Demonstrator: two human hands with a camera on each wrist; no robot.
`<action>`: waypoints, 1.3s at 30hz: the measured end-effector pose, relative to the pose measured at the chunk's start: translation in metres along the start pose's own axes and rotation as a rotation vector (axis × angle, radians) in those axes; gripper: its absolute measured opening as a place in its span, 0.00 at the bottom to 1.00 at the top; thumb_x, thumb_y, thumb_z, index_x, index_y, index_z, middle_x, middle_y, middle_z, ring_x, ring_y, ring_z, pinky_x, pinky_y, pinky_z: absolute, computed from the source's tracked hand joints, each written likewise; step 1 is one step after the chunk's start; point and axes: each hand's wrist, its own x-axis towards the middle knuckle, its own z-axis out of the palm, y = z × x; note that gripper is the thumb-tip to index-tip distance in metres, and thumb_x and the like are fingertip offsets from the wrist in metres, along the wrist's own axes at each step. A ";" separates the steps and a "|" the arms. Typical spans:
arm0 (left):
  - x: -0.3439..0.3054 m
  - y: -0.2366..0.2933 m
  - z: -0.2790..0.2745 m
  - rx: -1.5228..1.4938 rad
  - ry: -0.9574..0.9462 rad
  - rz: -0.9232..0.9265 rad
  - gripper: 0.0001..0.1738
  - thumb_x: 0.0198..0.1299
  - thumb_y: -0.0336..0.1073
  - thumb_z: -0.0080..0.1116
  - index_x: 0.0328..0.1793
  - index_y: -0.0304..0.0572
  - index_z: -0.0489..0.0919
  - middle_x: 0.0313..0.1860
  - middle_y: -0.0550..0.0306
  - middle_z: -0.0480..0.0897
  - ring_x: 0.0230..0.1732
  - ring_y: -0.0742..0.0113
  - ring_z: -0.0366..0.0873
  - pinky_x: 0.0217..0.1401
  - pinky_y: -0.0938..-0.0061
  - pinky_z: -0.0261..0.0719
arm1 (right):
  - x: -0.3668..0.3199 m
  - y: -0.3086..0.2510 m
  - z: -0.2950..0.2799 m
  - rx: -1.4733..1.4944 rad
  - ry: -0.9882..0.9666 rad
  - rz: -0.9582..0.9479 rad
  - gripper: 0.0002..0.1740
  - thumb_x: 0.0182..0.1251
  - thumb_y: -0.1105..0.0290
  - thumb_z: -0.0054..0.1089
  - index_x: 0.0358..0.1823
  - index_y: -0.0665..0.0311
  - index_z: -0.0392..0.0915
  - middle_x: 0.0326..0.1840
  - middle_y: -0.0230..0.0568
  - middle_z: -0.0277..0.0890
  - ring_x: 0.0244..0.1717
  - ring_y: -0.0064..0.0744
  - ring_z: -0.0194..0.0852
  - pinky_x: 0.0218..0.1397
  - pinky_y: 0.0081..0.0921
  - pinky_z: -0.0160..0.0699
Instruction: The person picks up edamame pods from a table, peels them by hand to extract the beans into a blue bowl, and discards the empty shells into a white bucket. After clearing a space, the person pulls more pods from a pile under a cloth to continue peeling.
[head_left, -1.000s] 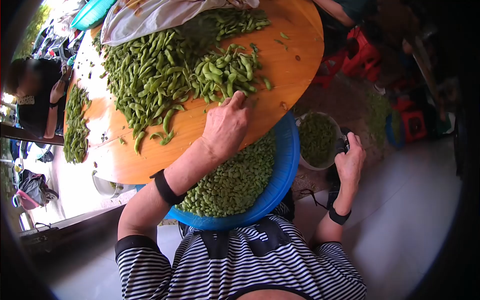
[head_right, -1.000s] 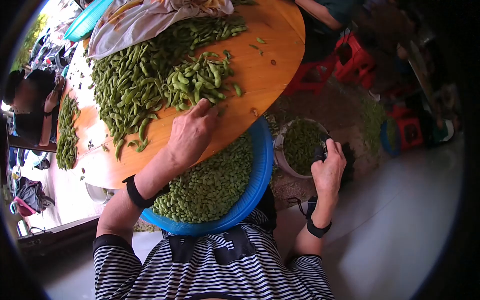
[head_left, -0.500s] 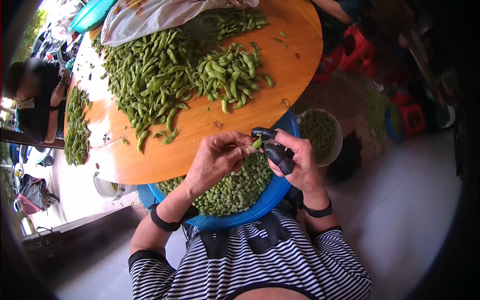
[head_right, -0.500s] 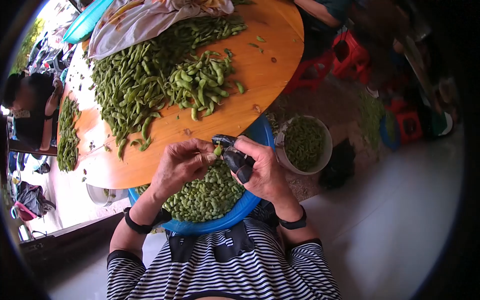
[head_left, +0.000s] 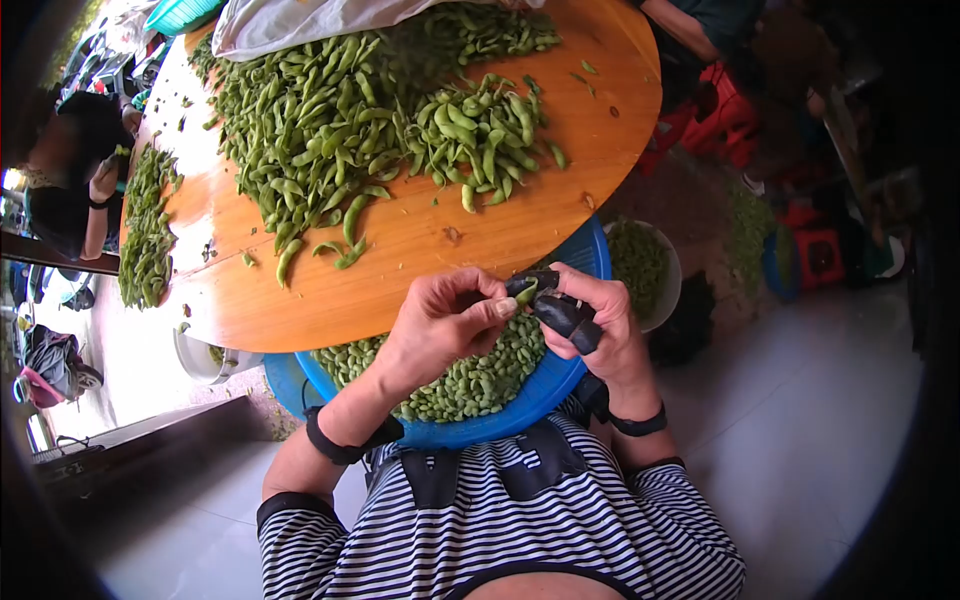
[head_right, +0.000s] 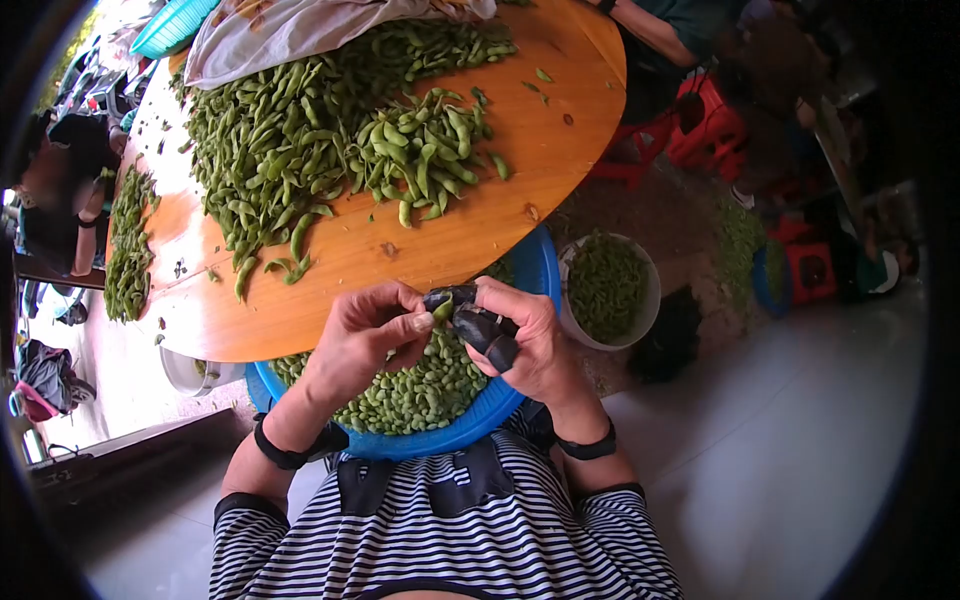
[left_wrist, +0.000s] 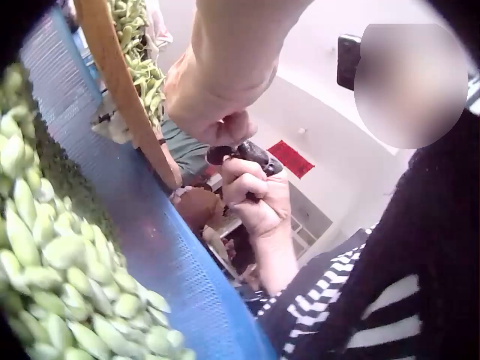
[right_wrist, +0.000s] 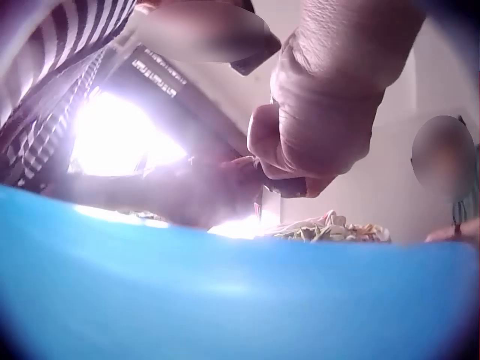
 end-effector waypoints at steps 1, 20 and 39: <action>0.000 0.003 0.001 -0.348 -0.084 -0.186 0.04 0.65 0.31 0.60 0.38 0.38 0.81 0.24 0.60 0.80 0.19 0.76 0.71 0.18 0.81 0.62 | 0.000 0.002 -0.002 0.001 0.001 0.001 0.13 0.67 0.66 0.55 0.35 0.72 0.75 0.26 0.26 0.63 0.20 0.10 0.60 0.22 0.12 0.61; -0.007 -0.020 0.009 0.213 -0.009 0.084 0.12 0.69 0.36 0.58 0.38 0.32 0.79 0.26 0.59 0.81 0.25 0.75 0.78 0.24 0.80 0.75 | -0.009 0.010 0.013 -0.498 0.158 -0.266 0.05 0.62 0.77 0.54 0.34 0.72 0.76 0.28 0.28 0.68 0.21 0.10 0.63 0.21 0.12 0.60; -0.019 -0.018 0.015 -0.192 0.019 -0.206 0.16 0.71 0.36 0.42 0.55 0.31 0.72 0.26 0.67 0.71 0.28 0.80 0.67 0.35 0.84 0.69 | -0.011 0.026 0.030 -0.839 0.214 -0.391 0.13 0.46 0.79 0.59 0.36 0.70 0.70 0.32 0.48 0.62 0.31 0.53 0.69 0.33 0.37 0.69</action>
